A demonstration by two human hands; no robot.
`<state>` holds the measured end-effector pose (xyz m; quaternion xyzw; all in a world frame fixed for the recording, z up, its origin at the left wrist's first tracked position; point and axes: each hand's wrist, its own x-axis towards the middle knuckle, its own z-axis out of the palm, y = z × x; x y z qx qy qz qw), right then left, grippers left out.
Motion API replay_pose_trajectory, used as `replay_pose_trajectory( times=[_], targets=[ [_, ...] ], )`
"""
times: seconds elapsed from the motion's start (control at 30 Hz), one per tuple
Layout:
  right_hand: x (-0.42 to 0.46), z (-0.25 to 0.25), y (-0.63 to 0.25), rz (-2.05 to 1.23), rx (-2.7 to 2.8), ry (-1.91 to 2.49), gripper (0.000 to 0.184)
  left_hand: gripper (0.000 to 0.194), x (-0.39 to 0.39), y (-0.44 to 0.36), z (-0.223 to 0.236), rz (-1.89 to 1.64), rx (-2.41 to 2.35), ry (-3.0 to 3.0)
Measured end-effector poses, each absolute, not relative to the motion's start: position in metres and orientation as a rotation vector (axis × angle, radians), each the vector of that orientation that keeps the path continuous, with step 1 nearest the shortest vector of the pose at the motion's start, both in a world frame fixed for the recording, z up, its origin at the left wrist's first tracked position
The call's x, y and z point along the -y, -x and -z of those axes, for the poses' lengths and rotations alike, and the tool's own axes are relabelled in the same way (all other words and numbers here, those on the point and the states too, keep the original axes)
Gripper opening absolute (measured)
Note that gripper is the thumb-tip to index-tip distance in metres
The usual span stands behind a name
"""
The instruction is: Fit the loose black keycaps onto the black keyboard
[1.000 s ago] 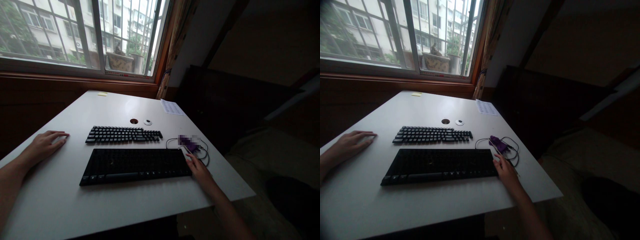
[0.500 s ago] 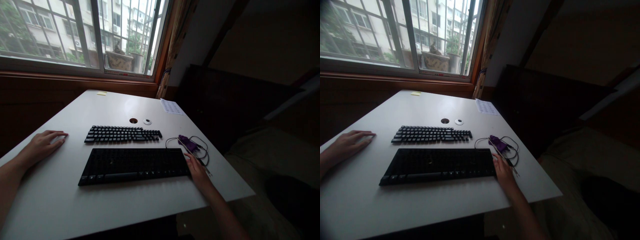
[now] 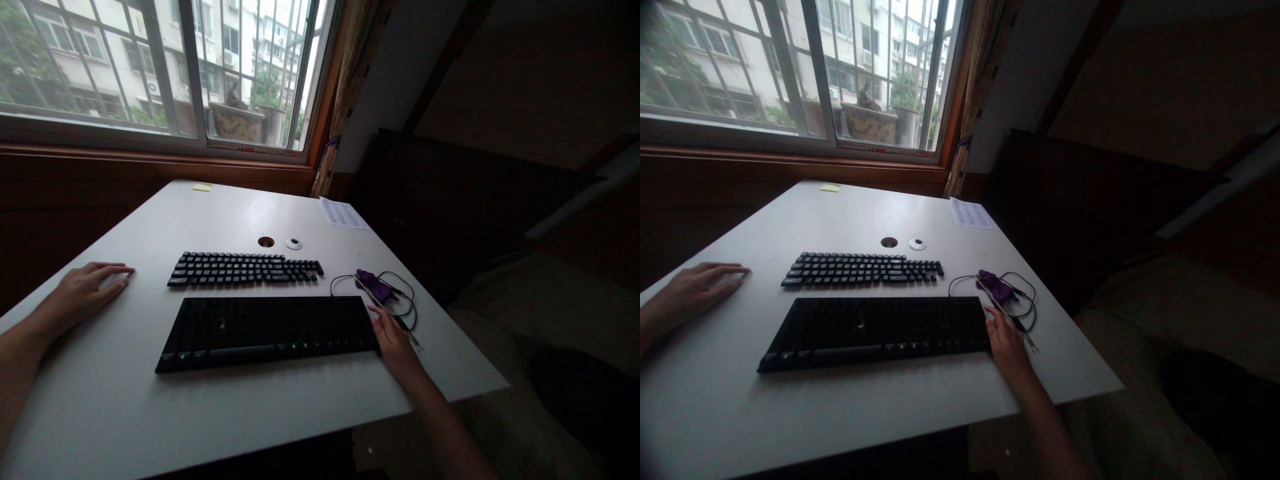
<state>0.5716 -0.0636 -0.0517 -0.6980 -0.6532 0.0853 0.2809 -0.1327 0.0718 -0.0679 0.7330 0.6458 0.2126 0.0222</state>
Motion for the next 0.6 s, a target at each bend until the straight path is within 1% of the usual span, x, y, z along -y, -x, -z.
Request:
replay_pose_trajectory(
  times=[0.4,0.6],
  targets=[
    [0.0649,0.05,-0.5717,-0.319,1.57,1.888,0.052,0.062,-0.0708,0.1328,0.0687,-0.674,-1.987,-2.298],
    [0.0658,0.0489,-0.5714,-0.308,1.638,1.866,0.053,0.062,-0.0701,0.1312,0.0675,-0.687,-1.981,-2.303]
  ],
)
